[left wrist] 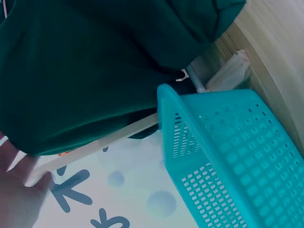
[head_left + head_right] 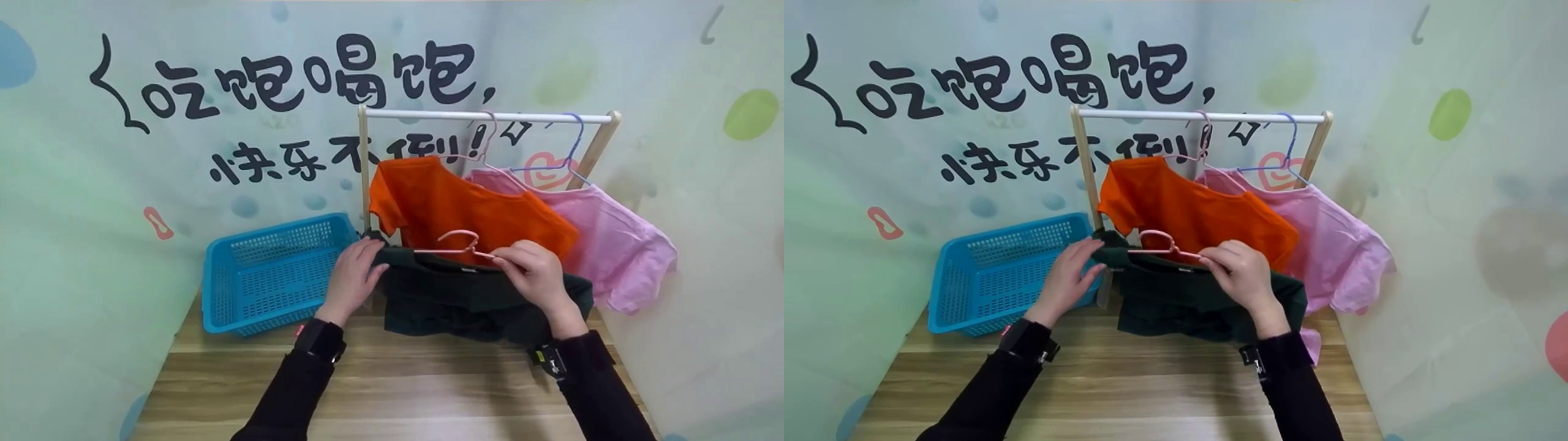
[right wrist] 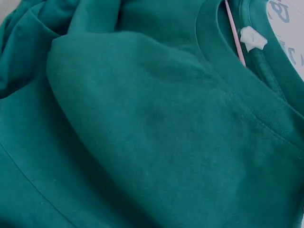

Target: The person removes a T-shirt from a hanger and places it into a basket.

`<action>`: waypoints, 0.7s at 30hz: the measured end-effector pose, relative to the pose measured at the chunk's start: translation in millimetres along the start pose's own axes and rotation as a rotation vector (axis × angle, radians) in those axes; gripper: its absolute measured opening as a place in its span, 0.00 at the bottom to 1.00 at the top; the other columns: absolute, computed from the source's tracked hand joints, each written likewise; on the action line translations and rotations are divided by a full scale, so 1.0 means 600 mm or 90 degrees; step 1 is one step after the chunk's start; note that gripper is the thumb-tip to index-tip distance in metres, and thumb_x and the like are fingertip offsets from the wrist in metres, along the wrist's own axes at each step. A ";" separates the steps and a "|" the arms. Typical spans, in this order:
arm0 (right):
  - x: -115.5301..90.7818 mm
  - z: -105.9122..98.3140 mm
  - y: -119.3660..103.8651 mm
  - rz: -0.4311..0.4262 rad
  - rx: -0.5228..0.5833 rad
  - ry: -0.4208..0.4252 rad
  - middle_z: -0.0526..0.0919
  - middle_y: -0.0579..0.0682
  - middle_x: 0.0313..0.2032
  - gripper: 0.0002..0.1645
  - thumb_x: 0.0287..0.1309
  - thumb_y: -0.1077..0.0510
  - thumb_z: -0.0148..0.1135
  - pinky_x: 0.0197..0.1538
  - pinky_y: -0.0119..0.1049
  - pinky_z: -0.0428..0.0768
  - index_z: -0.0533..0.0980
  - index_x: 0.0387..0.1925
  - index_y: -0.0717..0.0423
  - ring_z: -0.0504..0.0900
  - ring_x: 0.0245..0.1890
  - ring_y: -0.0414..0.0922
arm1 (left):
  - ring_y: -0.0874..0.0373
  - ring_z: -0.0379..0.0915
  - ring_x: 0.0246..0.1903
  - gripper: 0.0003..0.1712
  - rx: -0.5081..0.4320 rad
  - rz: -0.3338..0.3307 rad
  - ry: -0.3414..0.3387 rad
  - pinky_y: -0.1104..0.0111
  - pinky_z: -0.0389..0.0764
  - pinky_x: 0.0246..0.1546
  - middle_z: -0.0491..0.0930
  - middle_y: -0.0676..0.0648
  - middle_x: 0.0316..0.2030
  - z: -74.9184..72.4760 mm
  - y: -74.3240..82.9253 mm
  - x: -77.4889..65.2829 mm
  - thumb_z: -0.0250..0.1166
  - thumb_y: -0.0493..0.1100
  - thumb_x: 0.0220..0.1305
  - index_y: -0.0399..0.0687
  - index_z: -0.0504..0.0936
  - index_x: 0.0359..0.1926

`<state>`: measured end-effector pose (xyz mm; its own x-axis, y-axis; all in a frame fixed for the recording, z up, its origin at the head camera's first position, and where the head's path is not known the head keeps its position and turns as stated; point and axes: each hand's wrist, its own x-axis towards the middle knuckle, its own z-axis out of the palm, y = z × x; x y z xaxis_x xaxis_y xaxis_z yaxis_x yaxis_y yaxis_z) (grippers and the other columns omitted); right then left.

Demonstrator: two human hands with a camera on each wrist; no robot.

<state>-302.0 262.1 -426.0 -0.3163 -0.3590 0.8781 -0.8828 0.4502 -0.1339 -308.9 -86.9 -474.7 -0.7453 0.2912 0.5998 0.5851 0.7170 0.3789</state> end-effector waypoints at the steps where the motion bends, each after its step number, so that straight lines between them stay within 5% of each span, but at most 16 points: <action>1: 0.000 0.000 0.002 0.001 0.013 0.005 0.84 0.49 0.27 0.14 0.63 0.50 0.66 0.39 0.32 0.75 0.86 0.34 0.57 0.78 0.25 0.47 | 0.48 0.71 0.59 0.20 -0.004 0.016 0.022 0.54 0.67 0.64 0.79 0.42 0.55 0.000 0.000 0.000 0.64 0.46 0.69 0.42 0.79 0.58; 5: 0.007 -0.005 -0.008 0.013 0.060 0.021 0.84 0.53 0.27 0.16 0.64 0.51 0.65 0.43 0.27 0.74 0.85 0.32 0.62 0.79 0.26 0.50 | 0.52 0.78 0.41 0.09 -0.018 0.089 0.113 0.61 0.78 0.48 0.84 0.47 0.38 0.001 0.002 -0.003 0.65 0.43 0.68 0.44 0.85 0.44; 8: 0.013 -0.010 -0.017 0.029 0.075 0.015 0.84 0.54 0.26 0.02 0.55 0.68 0.69 0.46 0.25 0.74 0.84 0.33 0.64 0.79 0.26 0.50 | 0.54 0.79 0.35 0.05 -0.017 0.128 0.153 0.62 0.80 0.41 0.83 0.48 0.33 -0.003 0.007 -0.006 0.66 0.40 0.67 0.44 0.86 0.40; 10: 0.013 -0.013 -0.018 0.050 0.071 0.004 0.84 0.54 0.27 0.12 0.47 0.77 0.70 0.48 0.25 0.75 0.84 0.35 0.64 0.80 0.28 0.49 | 0.54 0.79 0.33 0.04 -0.019 0.141 0.172 0.63 0.80 0.39 0.84 0.48 0.32 -0.006 0.012 -0.007 0.66 0.38 0.66 0.42 0.86 0.39; 12: 0.008 -0.013 -0.011 0.077 0.062 -0.008 0.84 0.53 0.28 0.20 0.41 0.81 0.70 0.49 0.24 0.76 0.84 0.37 0.62 0.81 0.29 0.47 | 0.54 0.80 0.33 0.03 -0.025 0.146 0.189 0.63 0.81 0.38 0.84 0.48 0.32 -0.009 0.017 -0.008 0.67 0.36 0.65 0.42 0.86 0.39; 17: -0.001 -0.012 -0.006 0.139 0.032 -0.015 0.86 0.55 0.32 0.11 0.54 0.73 0.68 0.50 0.24 0.77 0.84 0.38 0.60 0.83 0.32 0.46 | 0.54 0.81 0.33 0.02 -0.047 0.142 0.224 0.63 0.82 0.37 0.85 0.47 0.33 -0.014 0.021 -0.014 0.67 0.34 0.64 0.41 0.86 0.37; 21: -0.008 -0.014 -0.003 0.161 -0.005 0.012 0.86 0.54 0.33 0.11 0.53 0.74 0.67 0.51 0.23 0.76 0.84 0.37 0.60 0.83 0.32 0.46 | 0.53 0.82 0.33 0.03 -0.047 0.122 0.263 0.62 0.83 0.36 0.85 0.45 0.32 -0.021 0.013 -0.020 0.68 0.31 0.62 0.41 0.85 0.35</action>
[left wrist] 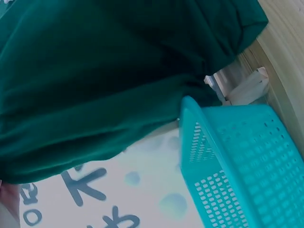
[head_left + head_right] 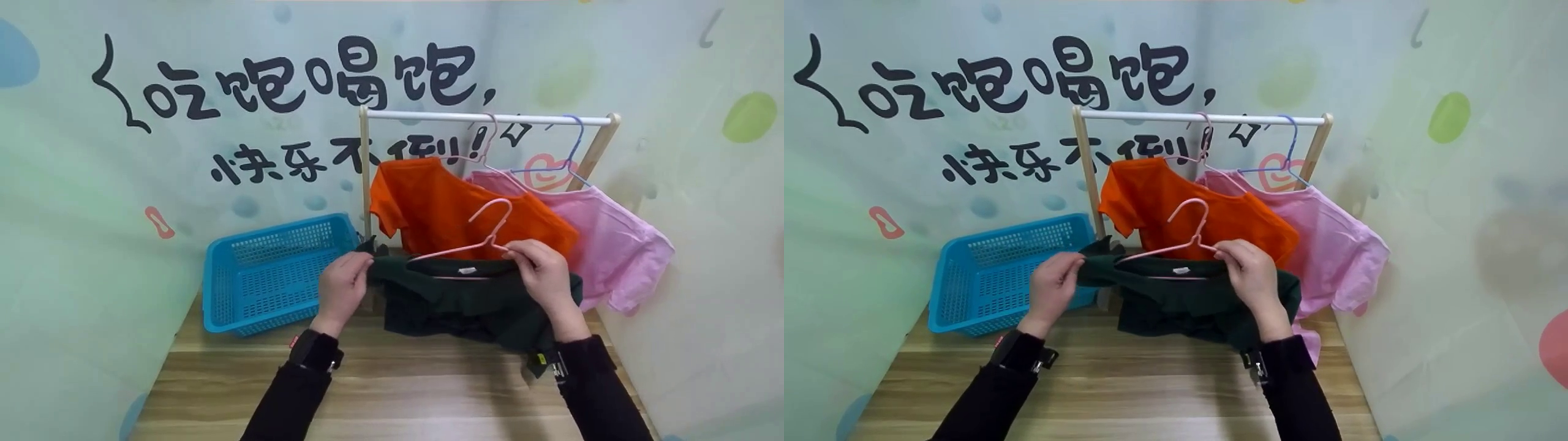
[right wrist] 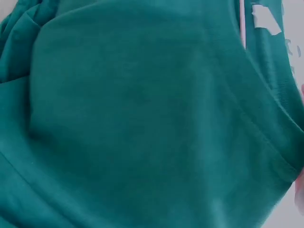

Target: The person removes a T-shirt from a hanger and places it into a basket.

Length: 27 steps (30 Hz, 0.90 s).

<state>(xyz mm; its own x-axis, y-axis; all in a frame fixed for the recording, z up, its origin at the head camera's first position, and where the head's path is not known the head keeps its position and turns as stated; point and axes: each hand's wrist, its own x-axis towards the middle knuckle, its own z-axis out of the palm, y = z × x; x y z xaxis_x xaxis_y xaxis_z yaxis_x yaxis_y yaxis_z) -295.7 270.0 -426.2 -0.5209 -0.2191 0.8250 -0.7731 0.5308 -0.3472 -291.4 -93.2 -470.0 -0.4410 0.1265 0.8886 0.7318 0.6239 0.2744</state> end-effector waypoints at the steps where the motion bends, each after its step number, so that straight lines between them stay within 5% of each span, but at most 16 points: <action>1: -0.002 -0.001 0.001 0.005 -0.005 0.011 0.86 0.53 0.32 0.12 0.52 0.75 0.68 0.51 0.23 0.75 0.84 0.37 0.60 0.83 0.32 0.47 | 0.52 0.82 0.32 0.03 0.001 -0.009 0.012 0.62 0.82 0.35 0.85 0.45 0.32 -0.003 -0.003 -0.002 0.68 0.31 0.62 0.41 0.84 0.34; 6: -0.007 -0.007 0.010 0.036 -0.019 0.048 0.85 0.54 0.32 0.12 0.51 0.77 0.67 0.53 0.22 0.74 0.83 0.35 0.62 0.82 0.33 0.47 | 0.49 0.82 0.34 0.02 0.008 -0.076 0.048 0.57 0.82 0.37 0.84 0.43 0.33 -0.020 -0.016 -0.010 0.66 0.31 0.63 0.39 0.84 0.35; 13: -0.016 -0.008 0.017 0.072 -0.025 0.046 0.85 0.57 0.33 0.06 0.56 0.75 0.65 0.52 0.20 0.72 0.81 0.35 0.67 0.80 0.34 0.47 | 0.48 0.80 0.35 0.05 0.032 -0.241 0.041 0.54 0.80 0.40 0.83 0.43 0.32 -0.030 -0.030 -0.020 0.62 0.35 0.69 0.39 0.83 0.36; 16: -0.017 -0.007 0.019 0.079 -0.016 0.056 0.85 0.57 0.32 0.07 0.55 0.76 0.65 0.51 0.20 0.73 0.81 0.36 0.68 0.80 0.34 0.48 | 0.49 0.79 0.31 0.05 0.028 -0.261 0.011 0.55 0.79 0.38 0.82 0.44 0.30 -0.030 -0.034 -0.030 0.62 0.36 0.69 0.39 0.84 0.36; 22: -0.020 0.000 0.019 0.074 -0.021 0.009 0.85 0.55 0.33 0.09 0.53 0.74 0.68 0.52 0.21 0.74 0.83 0.36 0.64 0.81 0.34 0.48 | 0.50 0.82 0.36 0.05 -0.005 -0.215 -0.101 0.56 0.81 0.40 0.85 0.45 0.34 -0.027 -0.029 -0.043 0.64 0.37 0.68 0.41 0.85 0.37; 27: -0.023 0.015 0.018 0.048 -0.025 -0.035 0.85 0.53 0.33 0.10 0.52 0.74 0.69 0.53 0.22 0.73 0.83 0.37 0.62 0.80 0.35 0.49 | 0.52 0.80 0.43 0.15 -0.039 -0.325 -0.157 0.57 0.81 0.44 0.83 0.43 0.44 -0.022 -0.020 -0.040 0.62 0.46 0.71 0.40 0.79 0.51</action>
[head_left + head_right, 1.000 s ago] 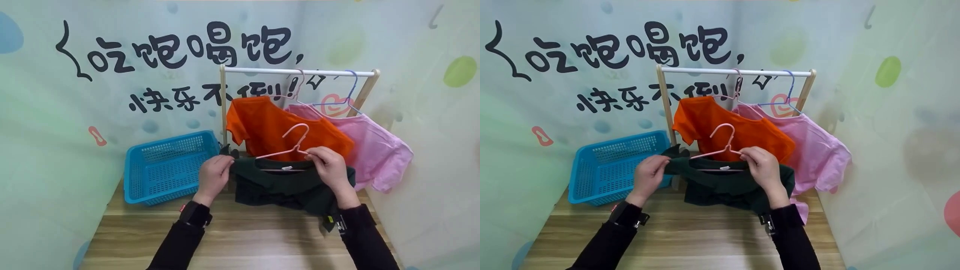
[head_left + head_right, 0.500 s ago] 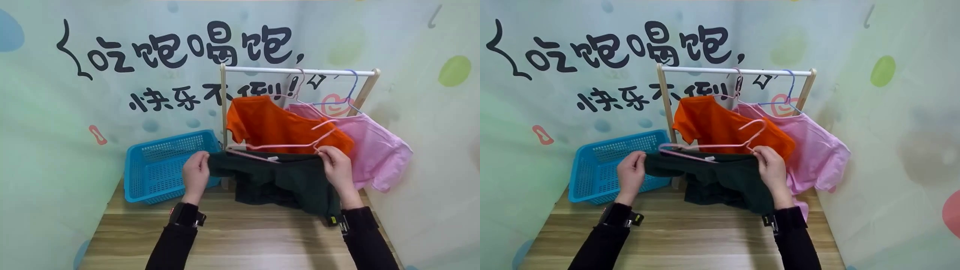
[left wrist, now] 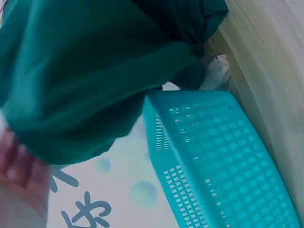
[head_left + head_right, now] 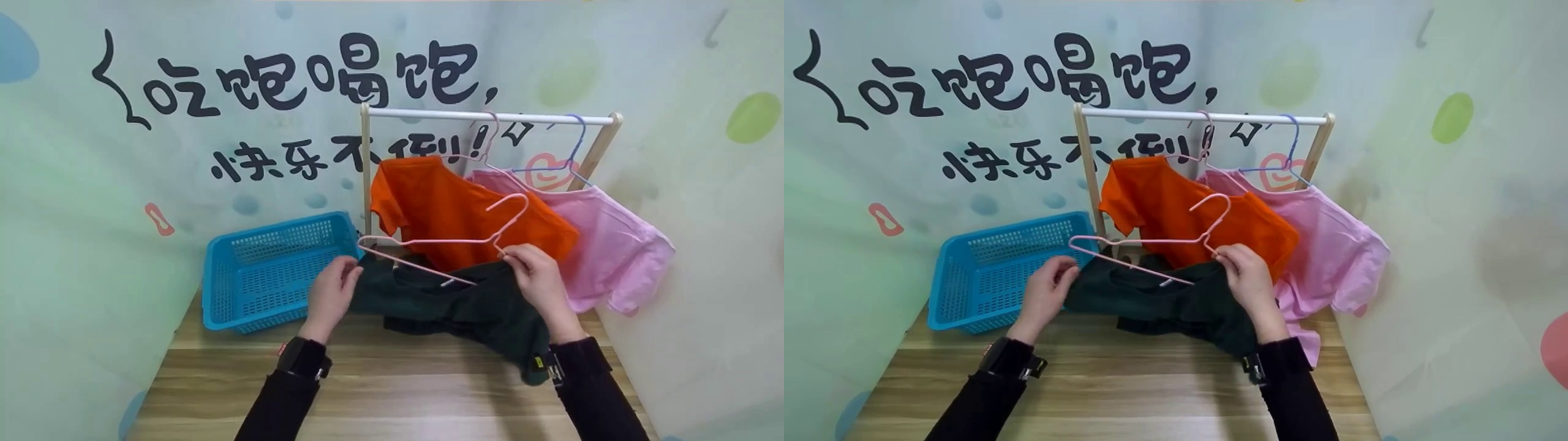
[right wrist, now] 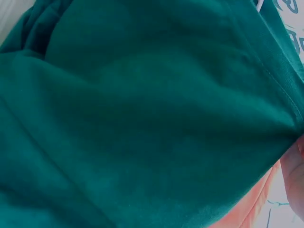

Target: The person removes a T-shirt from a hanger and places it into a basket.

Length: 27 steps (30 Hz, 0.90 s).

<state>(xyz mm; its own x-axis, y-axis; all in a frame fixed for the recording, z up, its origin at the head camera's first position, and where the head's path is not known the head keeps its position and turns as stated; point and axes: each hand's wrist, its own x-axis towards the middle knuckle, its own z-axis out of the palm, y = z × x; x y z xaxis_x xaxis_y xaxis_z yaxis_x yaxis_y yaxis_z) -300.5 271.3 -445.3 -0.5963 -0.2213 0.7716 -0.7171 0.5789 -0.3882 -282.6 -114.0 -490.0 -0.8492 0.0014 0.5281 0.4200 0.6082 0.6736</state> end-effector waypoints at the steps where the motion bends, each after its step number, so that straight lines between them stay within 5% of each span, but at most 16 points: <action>1: 0.001 0.003 -0.002 -0.004 0.002 -0.007 0.85 0.53 0.33 0.10 0.53 0.73 0.69 0.53 0.22 0.73 0.83 0.37 0.62 0.80 0.35 0.49 | 0.51 0.79 0.46 0.19 -0.011 -0.023 0.000 0.57 0.80 0.46 0.81 0.42 0.48 0.000 0.001 0.001 0.62 0.48 0.71 0.39 0.76 0.55; 4: 0.003 0.013 -0.006 -0.021 0.003 -0.030 0.85 0.52 0.34 0.10 0.53 0.73 0.69 0.54 0.23 0.73 0.83 0.37 0.61 0.81 0.35 0.48 | 0.49 0.75 0.54 0.31 -0.032 -0.035 0.007 0.56 0.78 0.53 0.74 0.39 0.58 -0.002 0.006 0.004 0.64 0.49 0.68 0.38 0.66 0.64; 8: 0.009 0.028 -0.015 -0.050 0.006 -0.068 0.85 0.52 0.34 0.10 0.54 0.72 0.68 0.54 0.26 0.74 0.84 0.38 0.60 0.81 0.36 0.48 | 0.46 0.71 0.58 0.33 0.021 0.066 -0.033 0.53 0.74 0.58 0.72 0.38 0.62 -0.004 0.013 0.010 0.66 0.47 0.67 0.38 0.65 0.67; 11: 0.014 0.039 -0.021 -0.071 0.006 -0.084 0.84 0.51 0.34 0.10 0.55 0.71 0.68 0.53 0.29 0.76 0.84 0.39 0.60 0.81 0.36 0.47 | 0.45 0.73 0.55 0.28 0.082 0.126 -0.066 0.52 0.74 0.57 0.77 0.39 0.58 -0.001 0.019 0.013 0.64 0.47 0.69 0.40 0.71 0.64; 15: 0.019 0.051 -0.024 -0.086 0.011 -0.080 0.84 0.52 0.34 0.10 0.54 0.71 0.69 0.51 0.30 0.77 0.84 0.39 0.59 0.81 0.35 0.47 | 0.48 0.79 0.46 0.14 0.114 0.150 -0.079 0.55 0.78 0.51 0.84 0.44 0.44 0.003 0.020 0.014 0.63 0.45 0.69 0.43 0.82 0.51; 20: 0.020 0.057 -0.024 -0.073 0.052 -0.046 0.85 0.53 0.34 0.13 0.54 0.75 0.67 0.53 0.25 0.75 0.84 0.39 0.59 0.82 0.35 0.49 | 0.51 0.77 0.33 0.07 0.098 0.171 -0.054 0.59 0.79 0.40 0.82 0.49 0.29 0.001 0.017 0.013 0.63 0.43 0.68 0.46 0.84 0.36; 27: 0.018 0.044 -0.015 -0.011 0.080 0.002 0.83 0.52 0.31 0.14 0.54 0.76 0.65 0.45 0.23 0.76 0.85 0.39 0.59 0.80 0.30 0.47 | 0.51 0.77 0.35 0.07 0.049 0.162 -0.012 0.58 0.79 0.43 0.81 0.49 0.28 -0.010 0.004 0.009 0.64 0.40 0.68 0.43 0.84 0.33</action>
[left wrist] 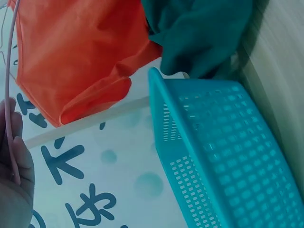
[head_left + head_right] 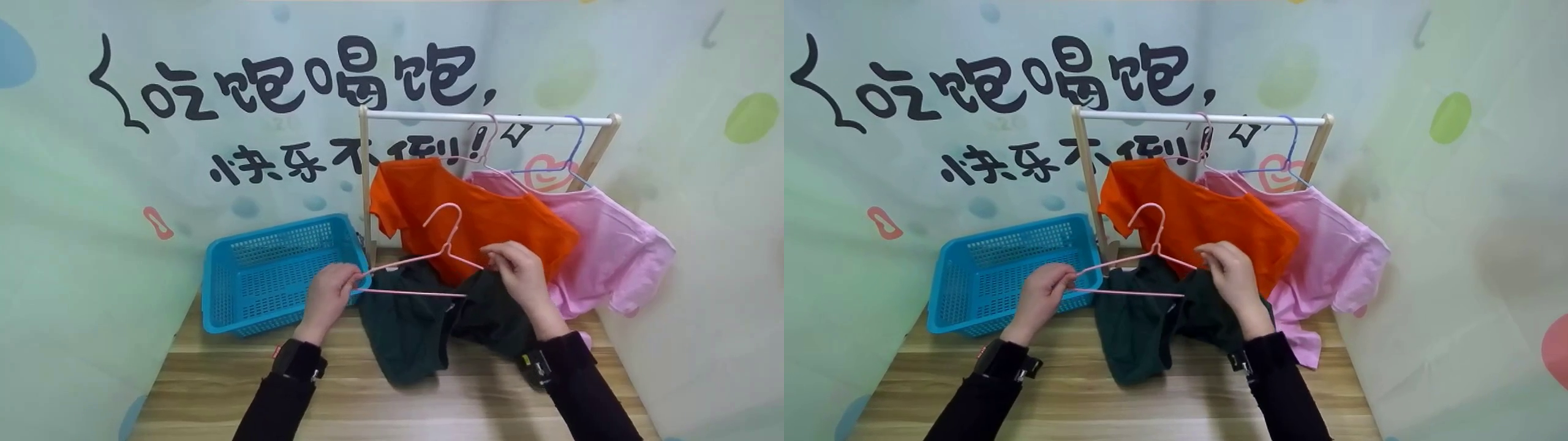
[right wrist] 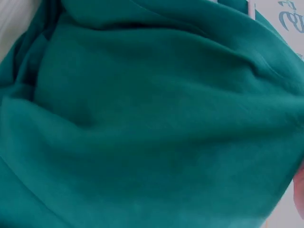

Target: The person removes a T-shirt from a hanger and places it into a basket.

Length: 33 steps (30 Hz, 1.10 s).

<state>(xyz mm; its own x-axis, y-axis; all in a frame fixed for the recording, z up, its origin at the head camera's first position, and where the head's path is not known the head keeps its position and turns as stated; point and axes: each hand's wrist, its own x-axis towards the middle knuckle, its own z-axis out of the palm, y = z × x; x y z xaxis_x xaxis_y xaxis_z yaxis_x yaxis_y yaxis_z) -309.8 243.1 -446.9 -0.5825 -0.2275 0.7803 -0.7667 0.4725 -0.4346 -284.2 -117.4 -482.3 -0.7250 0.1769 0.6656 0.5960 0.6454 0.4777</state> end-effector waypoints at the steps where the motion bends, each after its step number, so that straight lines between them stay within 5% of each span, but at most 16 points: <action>1: -0.002 -0.003 0.002 0.006 0.002 -0.013 0.84 0.52 0.32 0.13 0.55 0.74 0.66 0.46 0.24 0.76 0.85 0.39 0.58 0.81 0.31 0.47 | 0.51 0.77 0.35 0.06 -0.002 -0.006 0.004 0.58 0.79 0.42 0.82 0.49 0.28 -0.001 -0.001 -0.001 0.64 0.39 0.67 0.43 0.84 0.33; 9: -0.022 -0.010 0.012 0.026 -0.092 -0.165 0.86 0.50 0.43 0.14 0.60 0.63 0.68 0.56 0.41 0.77 0.83 0.48 0.55 0.84 0.44 0.48 | 0.51 0.77 0.35 0.05 -0.007 -0.029 0.030 0.57 0.79 0.42 0.82 0.49 0.29 -0.010 -0.009 -0.004 0.65 0.36 0.66 0.44 0.84 0.32; 12: -0.029 -0.015 0.018 0.027 -0.099 -0.155 0.87 0.50 0.41 0.12 0.60 0.66 0.67 0.54 0.43 0.78 0.83 0.46 0.56 0.85 0.42 0.49 | 0.51 0.78 0.34 0.05 -0.005 -0.017 0.037 0.56 0.79 0.41 0.82 0.49 0.28 -0.015 -0.017 -0.006 0.65 0.37 0.66 0.44 0.84 0.32; 20: -0.050 -0.040 0.047 0.130 -0.103 -0.056 0.86 0.53 0.37 0.07 0.62 0.68 0.63 0.52 0.24 0.71 0.83 0.39 0.58 0.83 0.40 0.51 | 0.52 0.77 0.31 0.04 -0.004 -0.014 0.068 0.56 0.78 0.38 0.81 0.49 0.26 -0.045 -0.056 -0.022 0.65 0.34 0.65 0.43 0.83 0.32; 28: -0.069 -0.048 0.071 0.221 -0.175 -0.055 0.86 0.55 0.38 0.05 0.66 0.64 0.61 0.52 0.48 0.76 0.82 0.39 0.59 0.83 0.41 0.55 | 0.54 0.79 0.29 0.05 -0.033 -0.068 0.070 0.59 0.80 0.32 0.82 0.47 0.27 -0.075 -0.084 -0.035 0.64 0.32 0.66 0.42 0.83 0.32; 33: -0.065 -0.050 0.063 0.256 -0.154 -0.085 0.85 0.56 0.48 0.13 0.69 0.59 0.59 0.58 0.50 0.73 0.82 0.50 0.57 0.81 0.50 0.55 | 0.55 0.77 0.28 0.05 -0.039 -0.072 0.077 0.61 0.78 0.31 0.81 0.48 0.25 -0.076 -0.088 -0.038 0.64 0.32 0.66 0.42 0.83 0.32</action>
<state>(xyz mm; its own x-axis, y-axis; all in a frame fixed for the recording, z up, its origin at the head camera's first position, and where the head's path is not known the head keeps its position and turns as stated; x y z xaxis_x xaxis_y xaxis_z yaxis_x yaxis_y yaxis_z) -308.0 295.0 -480.1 -0.8610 -0.0866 0.5011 -0.3991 0.7257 -0.5604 -283.1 -189.2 -496.7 -0.7447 0.0125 0.6673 0.5350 0.6089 0.5856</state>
